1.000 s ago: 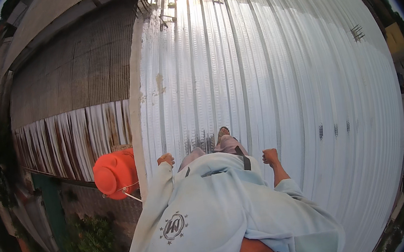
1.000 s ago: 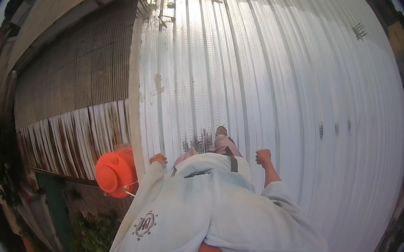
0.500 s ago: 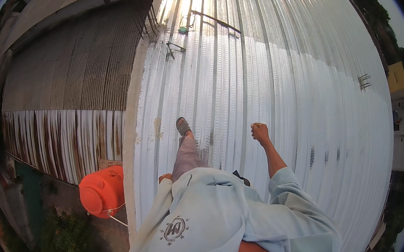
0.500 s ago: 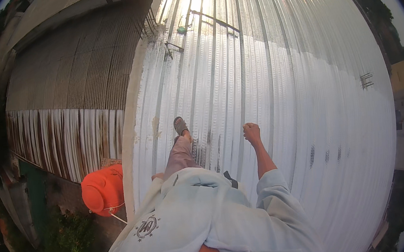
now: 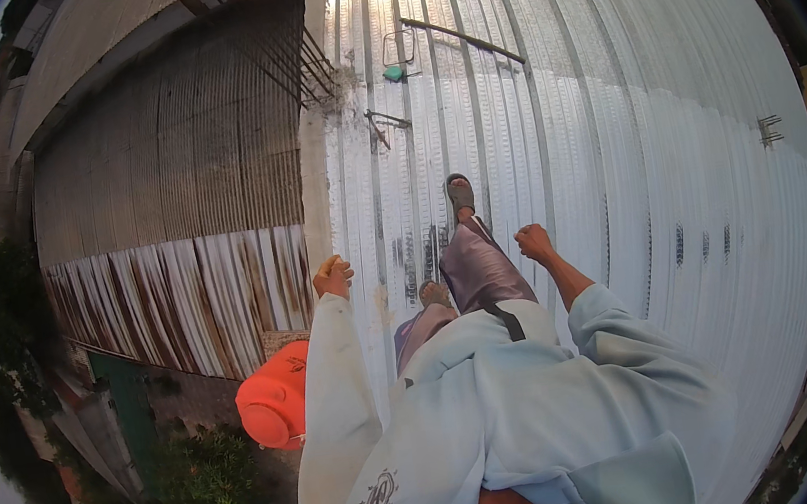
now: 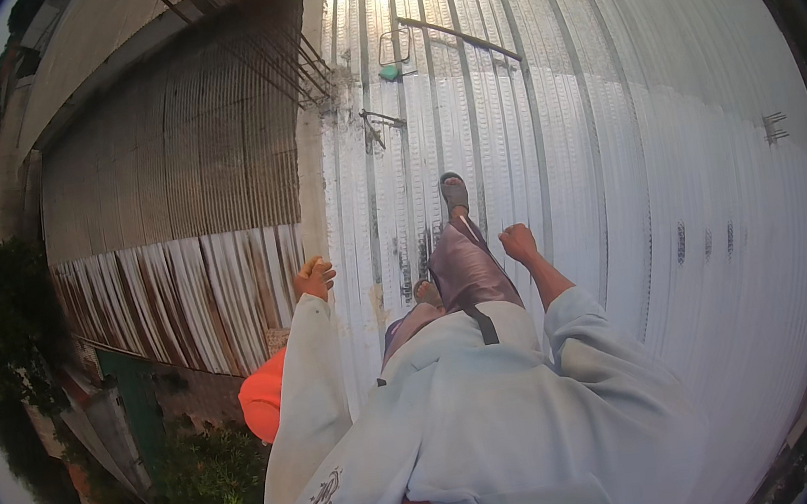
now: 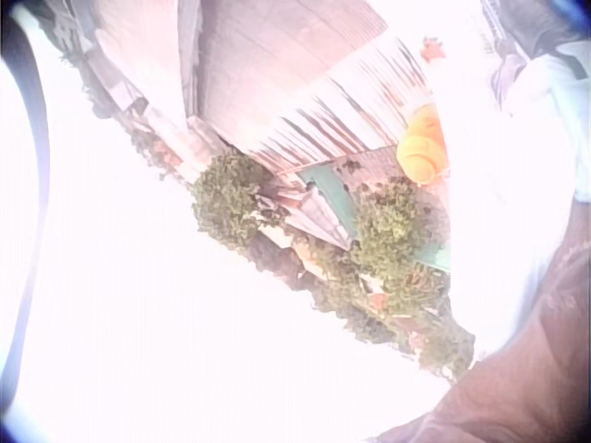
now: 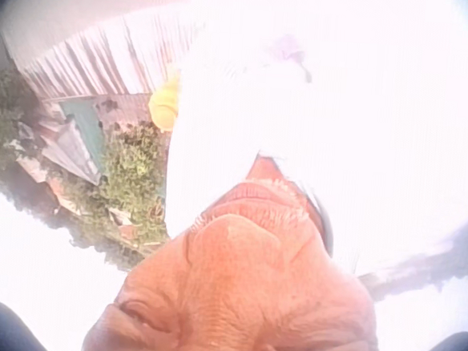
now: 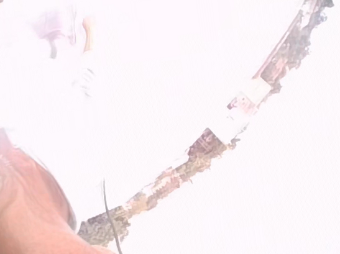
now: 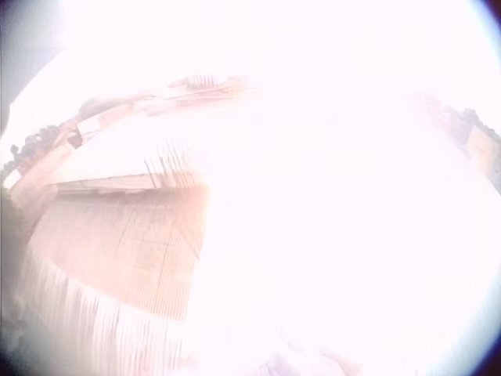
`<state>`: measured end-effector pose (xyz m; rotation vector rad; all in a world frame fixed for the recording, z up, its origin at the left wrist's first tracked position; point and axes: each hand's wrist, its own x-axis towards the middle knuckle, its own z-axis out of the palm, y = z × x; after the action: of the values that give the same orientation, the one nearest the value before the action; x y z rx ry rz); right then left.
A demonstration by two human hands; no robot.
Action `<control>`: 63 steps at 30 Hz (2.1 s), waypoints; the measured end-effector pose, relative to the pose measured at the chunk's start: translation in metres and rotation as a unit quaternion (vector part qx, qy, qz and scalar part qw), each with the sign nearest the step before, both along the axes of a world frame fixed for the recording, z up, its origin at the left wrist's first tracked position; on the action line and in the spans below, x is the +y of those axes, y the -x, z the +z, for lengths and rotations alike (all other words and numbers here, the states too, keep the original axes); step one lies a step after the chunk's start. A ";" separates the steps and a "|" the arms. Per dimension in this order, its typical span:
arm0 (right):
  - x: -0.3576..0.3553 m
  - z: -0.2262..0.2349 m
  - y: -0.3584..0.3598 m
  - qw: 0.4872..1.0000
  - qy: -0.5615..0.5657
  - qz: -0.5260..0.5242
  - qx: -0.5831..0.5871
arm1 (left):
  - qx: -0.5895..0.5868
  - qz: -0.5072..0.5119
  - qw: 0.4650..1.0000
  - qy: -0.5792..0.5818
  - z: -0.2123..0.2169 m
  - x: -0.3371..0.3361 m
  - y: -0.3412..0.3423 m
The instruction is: The person works on a corrugated metal roof, manipulating metal rods and using a hammer to secure them. They also handle a metal frame and a measuring tape to align and measure components.
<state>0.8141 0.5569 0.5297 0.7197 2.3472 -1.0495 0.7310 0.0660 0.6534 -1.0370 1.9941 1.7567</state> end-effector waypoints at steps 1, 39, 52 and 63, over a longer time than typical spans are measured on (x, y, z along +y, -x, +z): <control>-0.013 0.011 0.052 1.000 -0.006 0.029 0.007 | 0.008 -0.011 1.000 0.027 -0.004 -0.002 0.017; -0.097 -0.609 0.899 0.824 -0.342 0.443 0.086 | 0.023 -0.126 0.975 0.181 -0.261 0.337 0.406; -0.067 -0.613 0.803 0.799 -0.182 0.562 0.113 | -0.035 0.032 0.998 -0.051 -0.244 0.363 0.339; -0.180 -0.280 0.457 0.616 0.114 0.779 0.009 | 0.011 0.179 0.972 0.155 -0.297 0.241 0.256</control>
<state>0.3566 0.3772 0.2500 -1.3140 1.6930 -0.3770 0.4748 0.3065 0.3563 -1.5690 2.2568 1.6502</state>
